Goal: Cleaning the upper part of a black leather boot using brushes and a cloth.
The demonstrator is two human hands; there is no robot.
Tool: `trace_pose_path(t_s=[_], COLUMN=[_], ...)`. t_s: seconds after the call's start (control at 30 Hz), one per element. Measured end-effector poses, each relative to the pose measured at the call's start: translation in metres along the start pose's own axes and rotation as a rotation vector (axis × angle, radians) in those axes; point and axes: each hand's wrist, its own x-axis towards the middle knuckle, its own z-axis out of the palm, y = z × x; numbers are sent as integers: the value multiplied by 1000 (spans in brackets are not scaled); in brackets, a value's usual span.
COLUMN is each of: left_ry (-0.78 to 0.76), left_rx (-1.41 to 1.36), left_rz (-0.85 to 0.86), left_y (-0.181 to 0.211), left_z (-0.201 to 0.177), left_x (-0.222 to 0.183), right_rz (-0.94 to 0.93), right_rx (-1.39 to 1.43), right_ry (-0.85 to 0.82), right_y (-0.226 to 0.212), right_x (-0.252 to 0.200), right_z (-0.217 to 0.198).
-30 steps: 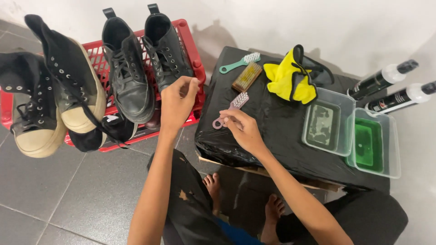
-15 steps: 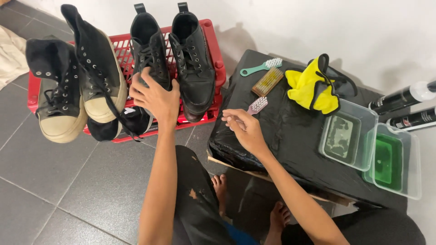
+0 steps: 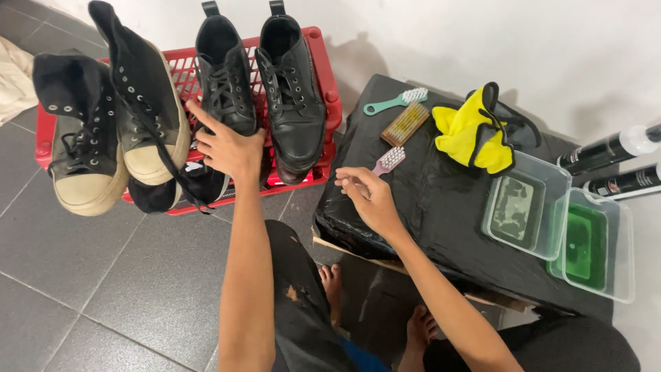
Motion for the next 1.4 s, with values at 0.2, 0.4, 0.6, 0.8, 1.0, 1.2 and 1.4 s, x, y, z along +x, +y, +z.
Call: trace_pose_path(t_s=[0.2, 0.4, 0.6, 0.8, 1.0, 1.2, 1.4], left_ry=[152, 379, 526, 635, 460, 204, 10], left_rx=[-8, -90, -57, -168, -394, -556, -574], left_rz=[31, 152, 265, 429, 696, 792, 847], left_y=[-23, -26, -15, 18, 56, 77, 82], left_z=[31, 37, 11, -43, -87, -84, -71], left_x=[18, 21, 10, -38, -126, -193, -248], right_rz=[-26, 10, 17, 31, -16, -50, -32], right_rx=[14, -7, -1, 69, 81, 108, 176], right_ry=[17, 59, 79, 176, 262, 309, 232], right_y=[5, 5, 2, 0, -31, -42, -51], right_x=[-5, -5, -6, -7, -17, -39, -56], right_z=[-7, -15, -17, -33, -70, -117, -133])
